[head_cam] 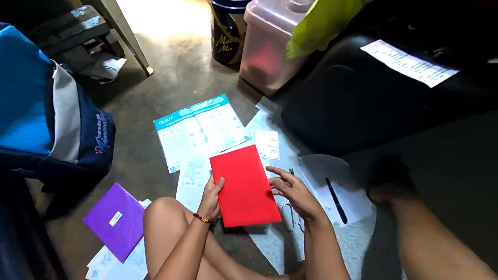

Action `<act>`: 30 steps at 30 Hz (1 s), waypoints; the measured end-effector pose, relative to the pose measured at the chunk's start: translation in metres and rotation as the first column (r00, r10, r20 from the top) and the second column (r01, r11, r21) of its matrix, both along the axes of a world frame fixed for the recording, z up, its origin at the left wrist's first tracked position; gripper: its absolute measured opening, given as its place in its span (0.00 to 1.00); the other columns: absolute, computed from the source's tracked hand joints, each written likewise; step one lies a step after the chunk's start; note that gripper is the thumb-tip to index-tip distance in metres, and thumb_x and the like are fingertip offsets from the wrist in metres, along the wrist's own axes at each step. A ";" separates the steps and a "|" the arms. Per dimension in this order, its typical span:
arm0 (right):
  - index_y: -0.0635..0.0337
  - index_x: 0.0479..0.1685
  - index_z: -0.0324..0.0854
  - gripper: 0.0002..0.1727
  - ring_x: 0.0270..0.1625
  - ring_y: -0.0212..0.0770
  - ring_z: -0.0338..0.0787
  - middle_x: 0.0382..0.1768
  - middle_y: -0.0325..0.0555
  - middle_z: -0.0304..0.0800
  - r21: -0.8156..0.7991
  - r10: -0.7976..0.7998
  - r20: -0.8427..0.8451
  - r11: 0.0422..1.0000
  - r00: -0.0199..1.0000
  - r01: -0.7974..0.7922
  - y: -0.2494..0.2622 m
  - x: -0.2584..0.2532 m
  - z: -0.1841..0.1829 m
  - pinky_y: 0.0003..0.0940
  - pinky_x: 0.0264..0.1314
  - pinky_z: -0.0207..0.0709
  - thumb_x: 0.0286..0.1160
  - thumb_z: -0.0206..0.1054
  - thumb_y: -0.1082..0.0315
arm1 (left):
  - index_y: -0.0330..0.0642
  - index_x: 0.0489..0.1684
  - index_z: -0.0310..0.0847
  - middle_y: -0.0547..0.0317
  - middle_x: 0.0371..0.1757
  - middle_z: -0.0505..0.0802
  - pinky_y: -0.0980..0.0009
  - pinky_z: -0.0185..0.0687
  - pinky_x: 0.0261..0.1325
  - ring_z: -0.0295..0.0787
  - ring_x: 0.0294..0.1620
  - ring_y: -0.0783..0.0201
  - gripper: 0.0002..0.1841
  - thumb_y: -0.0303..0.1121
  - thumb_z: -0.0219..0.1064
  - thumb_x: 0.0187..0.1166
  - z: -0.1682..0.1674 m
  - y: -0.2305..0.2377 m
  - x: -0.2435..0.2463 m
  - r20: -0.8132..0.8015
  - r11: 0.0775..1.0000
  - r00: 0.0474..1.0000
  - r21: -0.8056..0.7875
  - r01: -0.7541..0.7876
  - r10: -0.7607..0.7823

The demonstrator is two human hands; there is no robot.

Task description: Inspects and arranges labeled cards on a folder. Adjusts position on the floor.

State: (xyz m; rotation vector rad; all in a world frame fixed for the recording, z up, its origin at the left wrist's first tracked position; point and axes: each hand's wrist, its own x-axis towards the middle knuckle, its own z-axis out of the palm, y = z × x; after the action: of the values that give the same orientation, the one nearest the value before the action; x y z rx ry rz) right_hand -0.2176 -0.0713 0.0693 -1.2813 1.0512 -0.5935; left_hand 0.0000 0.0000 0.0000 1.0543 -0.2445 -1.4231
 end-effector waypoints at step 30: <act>0.74 0.71 0.80 0.27 0.72 0.68 0.80 0.69 0.73 0.80 -0.292 -0.354 -0.615 0.932 0.705 0.213 -0.029 0.022 -0.068 0.58 0.77 0.72 0.69 0.74 0.75 | 0.38 0.71 0.83 0.39 0.80 0.78 0.47 0.70 0.79 0.73 0.81 0.41 0.24 0.38 0.71 0.77 0.043 -0.015 -0.010 0.851 0.847 0.232 0.364 0.388 -0.472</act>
State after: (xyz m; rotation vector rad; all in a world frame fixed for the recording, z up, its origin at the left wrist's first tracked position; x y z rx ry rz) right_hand -0.1953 -0.1006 0.0008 -1.5687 1.8532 -0.4855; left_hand -0.0098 -0.0147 0.0435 1.9100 -1.4591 -1.1109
